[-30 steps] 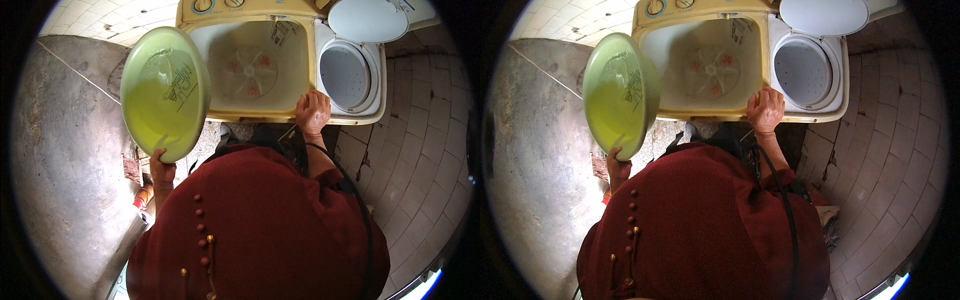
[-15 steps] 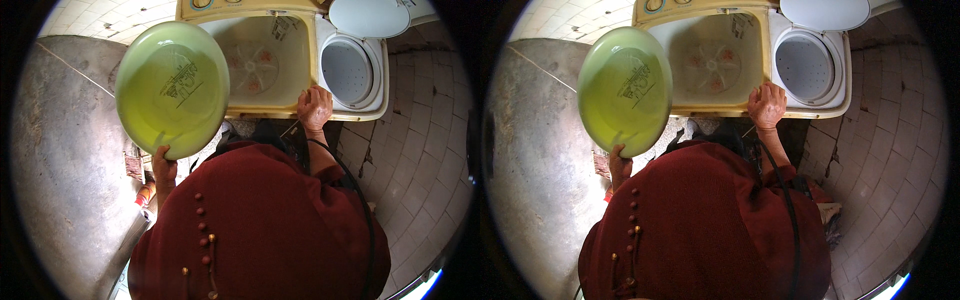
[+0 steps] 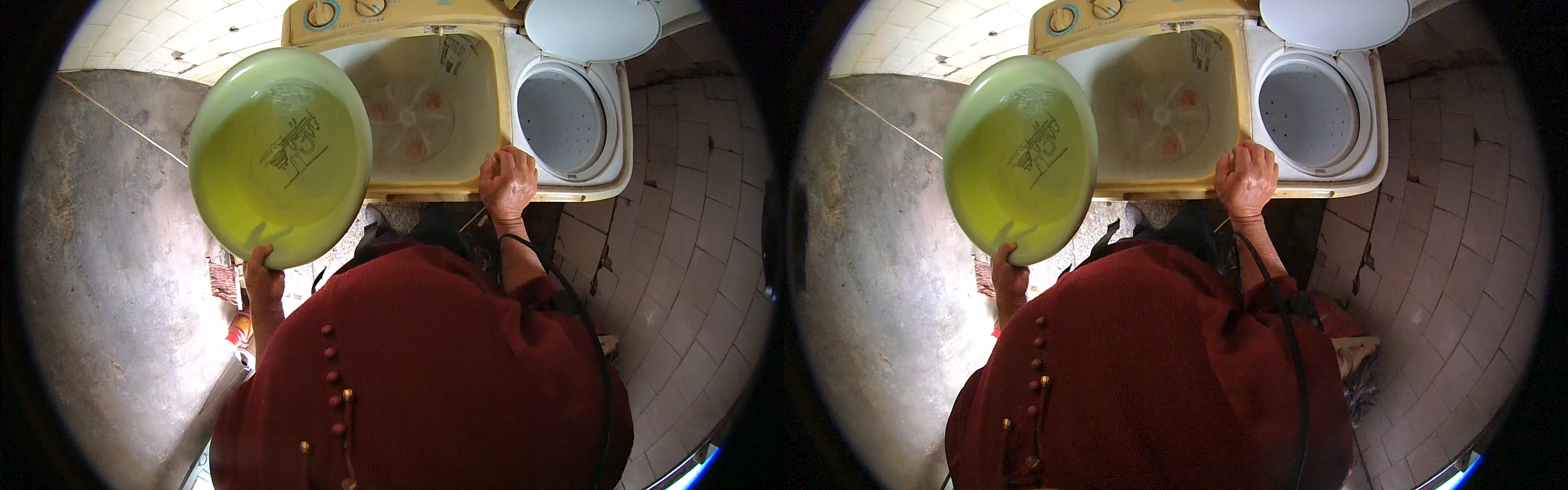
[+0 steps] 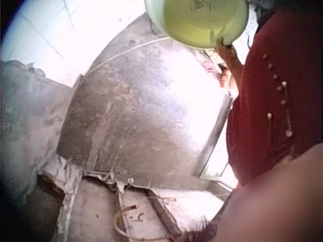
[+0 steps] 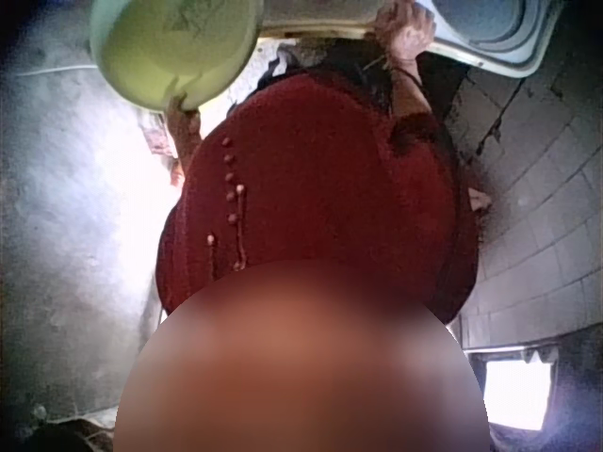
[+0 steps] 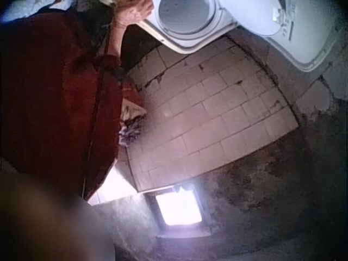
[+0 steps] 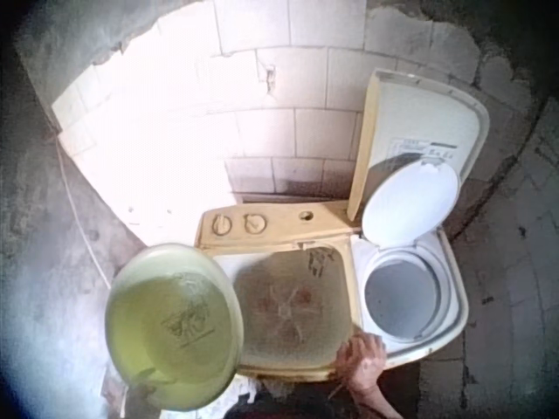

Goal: The person opens a top-loading washing machine, removes a bundle of wet clothes, and places them on the floor. They then scoop water from a green basin and pour it into the washing machine, repeating this several times. The person carries the basin outside, refills it from a yellow bucket, and returns to pour more water into the machine.

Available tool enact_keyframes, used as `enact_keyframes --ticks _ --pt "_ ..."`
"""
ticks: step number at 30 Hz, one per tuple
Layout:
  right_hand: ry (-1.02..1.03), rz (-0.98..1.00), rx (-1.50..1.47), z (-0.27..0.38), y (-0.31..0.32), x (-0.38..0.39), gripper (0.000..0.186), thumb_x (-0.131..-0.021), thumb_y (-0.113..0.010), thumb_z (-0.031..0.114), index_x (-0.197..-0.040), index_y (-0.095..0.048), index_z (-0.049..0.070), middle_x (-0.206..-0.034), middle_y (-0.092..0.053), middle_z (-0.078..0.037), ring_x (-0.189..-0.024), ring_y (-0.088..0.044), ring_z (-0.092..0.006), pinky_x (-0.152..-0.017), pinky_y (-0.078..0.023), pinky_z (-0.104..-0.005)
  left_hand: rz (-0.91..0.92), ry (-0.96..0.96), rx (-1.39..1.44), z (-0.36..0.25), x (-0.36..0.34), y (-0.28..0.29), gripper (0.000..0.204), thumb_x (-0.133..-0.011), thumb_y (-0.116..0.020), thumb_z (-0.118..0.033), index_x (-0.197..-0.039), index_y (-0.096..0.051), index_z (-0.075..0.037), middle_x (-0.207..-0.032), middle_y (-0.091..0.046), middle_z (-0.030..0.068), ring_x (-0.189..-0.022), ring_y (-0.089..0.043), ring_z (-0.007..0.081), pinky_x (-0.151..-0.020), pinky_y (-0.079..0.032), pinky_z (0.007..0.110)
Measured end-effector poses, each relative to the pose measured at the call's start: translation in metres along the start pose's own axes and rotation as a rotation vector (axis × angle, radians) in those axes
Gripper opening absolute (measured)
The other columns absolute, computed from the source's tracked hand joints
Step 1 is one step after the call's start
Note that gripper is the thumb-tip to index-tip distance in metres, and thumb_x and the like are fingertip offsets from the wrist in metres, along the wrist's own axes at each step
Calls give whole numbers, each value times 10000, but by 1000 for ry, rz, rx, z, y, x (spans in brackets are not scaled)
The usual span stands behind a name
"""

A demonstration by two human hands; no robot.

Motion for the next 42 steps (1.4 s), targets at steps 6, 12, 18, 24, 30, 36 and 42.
enact_keyframes --ticks 6,12,18,24,30,36,42 --pt "19 -7 -2 -1 -1 0 143 -689 -670 140 -787 -602 60 -926 -611 -75 -863 -569 -275 -744 -452 -393 7 3 5 3 -5 10 297 -755 -555 17 -1051 -536 22 -929 -580 75 -853 -591 201 -808 -497 315" --pt "34 -7 -13 0 1 -1 146 -684 -672 140 -790 -604 65 -926 -610 -78 -868 -566 -277 -741 -450 -395 73 5 25 2 -6 10 338 -760 -542 28 -1097 -517 34 -966 -576 90 -892 -587 212 -838 -491 321" --pt "12 3 -16 0 1 -1 151 -678 -675 144 -784 -602 65 -910 -612 -68 -875 -565 -275 -742 -447 -395 1 -13 16 1 -2 0 370 -771 -533 20 -1139 -497 44 -1007 -567 101 -930 -577 218 -846 -487 322" --pt "29 -14 -77 -4 0 1 138 -686 -665 133 -781 -604 54 -903 -619 -76 -868 -584 -274 -711 -461 -383 18 14 -45 -4 2 -1 269 -783 -540 11 -1050 -522 38 -954 -589 94 -890 -592 201 -810 -497 320" --pt "38 -56 -114 -5 -1 1 104 -695 -665 113 -755 -609 51 -868 -628 -82 -830 -599 -267 -686 -474 -375 -6 49 -61 -7 -3 5 279 -786 -536 13 -1064 -522 31 -981 -595 92 -909 -596 210 -817 -502 327" --pt "47 -68 -145 -6 0 1 90 -722 -673 118 -735 -605 61 -825 -633 -74 -792 -608 -261 -650 -469 -370 42 52 -94 -8 -8 11 393 -764 -551 16 -1155 -505 17 -1091 -587 103 -988 -590 239 -863 -496 345" --pt "76 -77 -226 -6 2 1 131 -787 -661 166 -727 -600 66 -781 -625 -65 -737 -599 -262 -629 -457 -362 -12 -6 -125 -9 -10 15 361 -764 -557 -16 -1120 -528 37 -1072 -607 114 -998 -598 254 -912 -474 365"
Point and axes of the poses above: each hand's wrist, its own x-axis away from the middle knuckle, its own y-axis out of the back of the hand, z = x × y, the point moved 2 cm from there along -x, towards the middle knuckle
